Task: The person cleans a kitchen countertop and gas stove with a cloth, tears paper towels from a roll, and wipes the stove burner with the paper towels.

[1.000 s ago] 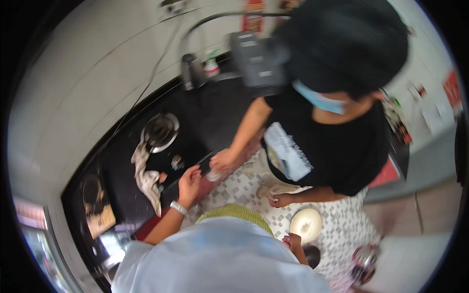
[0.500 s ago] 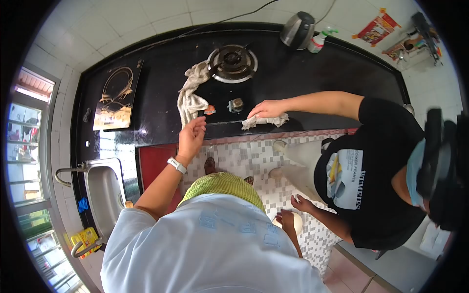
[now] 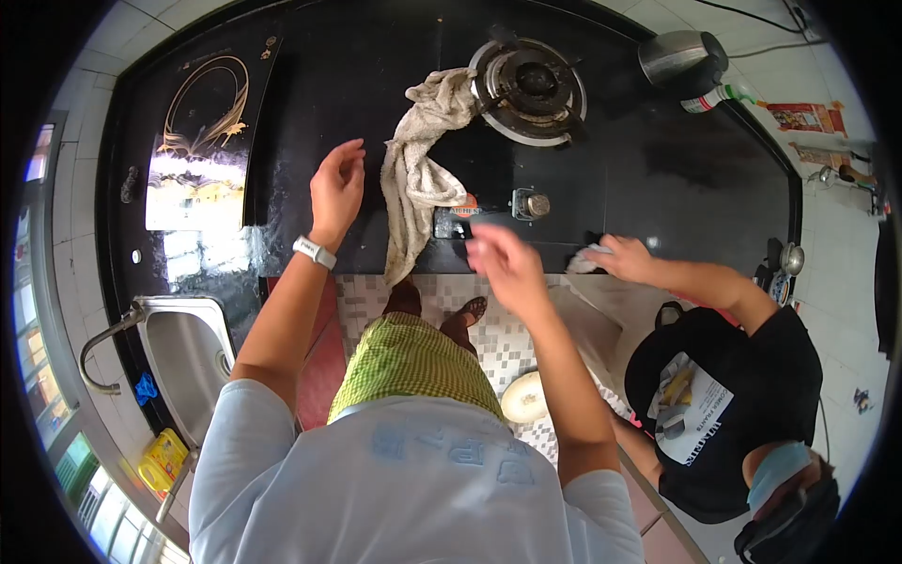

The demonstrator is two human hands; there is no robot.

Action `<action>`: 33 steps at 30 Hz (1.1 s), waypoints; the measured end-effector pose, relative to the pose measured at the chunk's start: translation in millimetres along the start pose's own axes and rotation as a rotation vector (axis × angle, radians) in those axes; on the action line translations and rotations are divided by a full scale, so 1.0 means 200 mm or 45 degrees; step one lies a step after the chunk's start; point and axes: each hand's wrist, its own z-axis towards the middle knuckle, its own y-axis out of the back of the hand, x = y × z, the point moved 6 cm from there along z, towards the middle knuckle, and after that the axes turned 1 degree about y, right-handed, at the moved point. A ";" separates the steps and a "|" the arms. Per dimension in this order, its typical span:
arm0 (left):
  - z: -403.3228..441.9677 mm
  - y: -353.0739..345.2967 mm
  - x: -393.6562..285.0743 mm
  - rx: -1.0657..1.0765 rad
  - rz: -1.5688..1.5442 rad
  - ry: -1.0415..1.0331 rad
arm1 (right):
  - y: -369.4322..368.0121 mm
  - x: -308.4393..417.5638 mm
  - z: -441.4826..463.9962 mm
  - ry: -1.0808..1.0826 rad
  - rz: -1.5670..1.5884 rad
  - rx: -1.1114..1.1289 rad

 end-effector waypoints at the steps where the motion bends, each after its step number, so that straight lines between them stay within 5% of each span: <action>1: 0.05 -0.01 0.00 0.004 -0.005 0.016 | -0.04 0.07 0.16 -0.019 -0.029 -0.045; 4: 0.16 -0.05 -0.04 0.019 0.034 0.010 | -0.15 0.23 0.60 0.322 -0.439 -0.268; 11: 0.10 -0.18 0.06 0.213 -0.123 0.043 | -0.40 0.27 1.14 0.487 -1.270 -0.626; 17: 0.11 -0.14 0.08 0.192 -0.022 0.044 | -0.38 0.24 1.11 0.500 -1.291 -0.522; 24: 0.31 -0.19 -0.03 0.015 0.329 -0.317 | -0.30 0.21 0.91 0.616 -1.123 -0.248; 28: 0.36 -0.27 -0.02 -0.121 0.455 -0.445 | -0.02 0.09 0.86 -0.025 0.117 -0.569; 30: 0.35 -0.30 -0.02 -0.140 0.508 -0.456 | 0.05 0.18 0.75 -0.071 0.681 -0.638; 33: 0.34 -0.31 -0.04 -0.152 0.640 -0.471 | 0.24 0.16 0.58 -0.109 0.910 -0.599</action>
